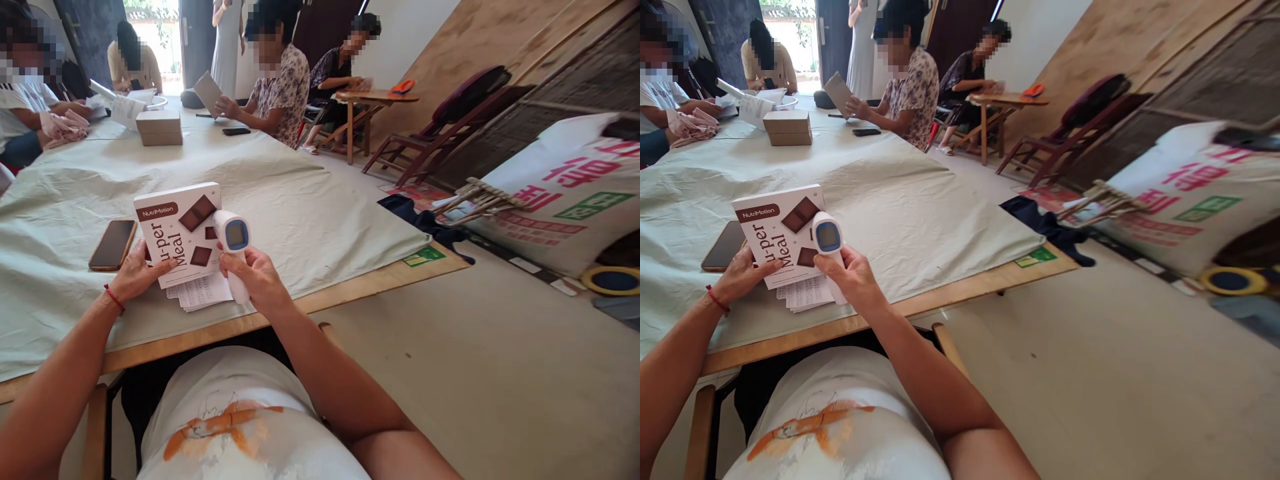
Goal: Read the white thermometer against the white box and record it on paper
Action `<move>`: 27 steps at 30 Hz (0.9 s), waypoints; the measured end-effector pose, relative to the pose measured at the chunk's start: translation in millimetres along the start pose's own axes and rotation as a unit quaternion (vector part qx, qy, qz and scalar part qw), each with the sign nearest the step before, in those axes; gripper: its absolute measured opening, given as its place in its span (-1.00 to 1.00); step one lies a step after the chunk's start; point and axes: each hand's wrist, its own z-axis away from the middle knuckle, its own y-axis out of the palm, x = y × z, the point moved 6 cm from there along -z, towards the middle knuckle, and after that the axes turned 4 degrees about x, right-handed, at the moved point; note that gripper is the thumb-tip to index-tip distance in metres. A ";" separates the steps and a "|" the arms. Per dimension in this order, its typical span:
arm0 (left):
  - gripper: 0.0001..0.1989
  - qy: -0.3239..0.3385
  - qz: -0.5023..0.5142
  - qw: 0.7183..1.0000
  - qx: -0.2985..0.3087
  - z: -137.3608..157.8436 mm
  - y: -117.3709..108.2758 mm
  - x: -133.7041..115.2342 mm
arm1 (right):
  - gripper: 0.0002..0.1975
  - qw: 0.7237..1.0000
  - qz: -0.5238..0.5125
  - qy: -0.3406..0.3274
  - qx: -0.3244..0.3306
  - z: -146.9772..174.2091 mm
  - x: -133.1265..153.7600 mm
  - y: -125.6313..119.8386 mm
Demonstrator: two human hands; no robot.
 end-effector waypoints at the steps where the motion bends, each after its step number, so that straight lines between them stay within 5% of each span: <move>1: -0.36 -0.003 -0.009 1.000 0.000 0.0 -0.6 1.0 | -0.56 1.000 0.003 0.003 -0.018 3.4 -1.1 -8.3; 8: -0.33 -0.011 -0.028 0.999 0.020 -0.2 -1.5 9.0 | -0.57 0.995 0.037 0.043 -0.080 22.5 -7.4 -53.3; 15: -0.34 0.009 -0.039 0.999 0.013 -0.9 -3.6 7.5 | -0.59 0.994 0.043 0.051 -0.081 23.5 -11.4 -61.5; 19: -0.38 0.029 -0.023 0.999 0.020 -0.5 -2.2 0.7 | -0.59 0.988 0.130 0.047 -0.062 16.7 -9.8 -65.7; 22: -0.40 0.036 -0.028 0.999 0.019 -0.5 -2.2 -2.0 | -0.66 0.951 0.301 0.040 -0.061 6.2 -2.8 -71.2; 27: -0.44 0.042 -0.038 0.998 0.019 -0.5 -2.1 -5.3 | -0.52 0.818 0.566 0.064 -0.079 -20.0 2.4 -78.6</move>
